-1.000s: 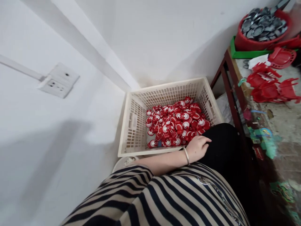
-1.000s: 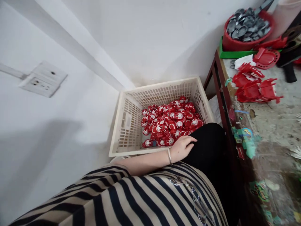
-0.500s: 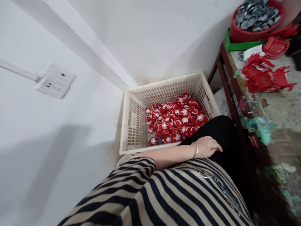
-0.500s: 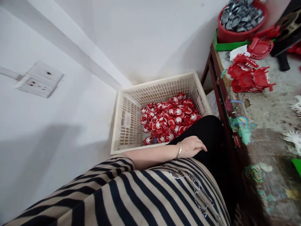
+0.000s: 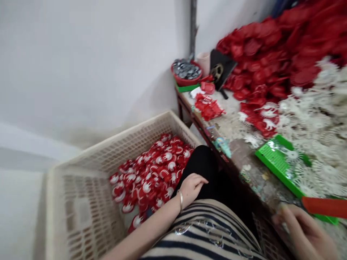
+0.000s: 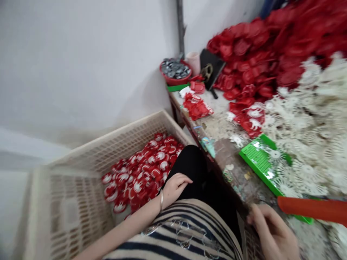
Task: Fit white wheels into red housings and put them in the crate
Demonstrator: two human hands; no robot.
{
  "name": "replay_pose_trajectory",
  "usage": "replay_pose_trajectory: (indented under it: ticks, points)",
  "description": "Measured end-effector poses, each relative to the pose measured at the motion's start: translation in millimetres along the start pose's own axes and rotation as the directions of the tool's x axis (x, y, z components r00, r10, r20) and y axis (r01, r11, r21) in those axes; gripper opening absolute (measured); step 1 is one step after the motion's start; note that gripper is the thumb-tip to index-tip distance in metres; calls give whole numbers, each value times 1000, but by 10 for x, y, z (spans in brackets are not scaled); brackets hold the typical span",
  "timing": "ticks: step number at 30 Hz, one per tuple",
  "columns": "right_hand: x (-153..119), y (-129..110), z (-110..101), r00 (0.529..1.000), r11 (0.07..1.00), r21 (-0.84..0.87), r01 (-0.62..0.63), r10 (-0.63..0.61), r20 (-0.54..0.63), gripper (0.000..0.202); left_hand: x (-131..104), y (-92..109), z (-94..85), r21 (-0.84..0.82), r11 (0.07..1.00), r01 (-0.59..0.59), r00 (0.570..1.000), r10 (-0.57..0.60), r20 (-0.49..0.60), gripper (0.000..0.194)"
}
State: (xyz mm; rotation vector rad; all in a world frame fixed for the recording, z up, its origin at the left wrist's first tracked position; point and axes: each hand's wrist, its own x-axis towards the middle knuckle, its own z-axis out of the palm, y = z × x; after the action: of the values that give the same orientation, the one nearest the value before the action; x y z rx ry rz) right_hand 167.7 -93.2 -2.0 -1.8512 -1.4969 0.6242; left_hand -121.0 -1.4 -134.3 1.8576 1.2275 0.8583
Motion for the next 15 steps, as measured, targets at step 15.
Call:
replay_pose_trajectory:
  ticks: [15]
  points:
    - [2252,-562,573,988,916,-379,130,-150,-25,20,-29,-120,-26,-56,996,-68,996,64,-67,25]
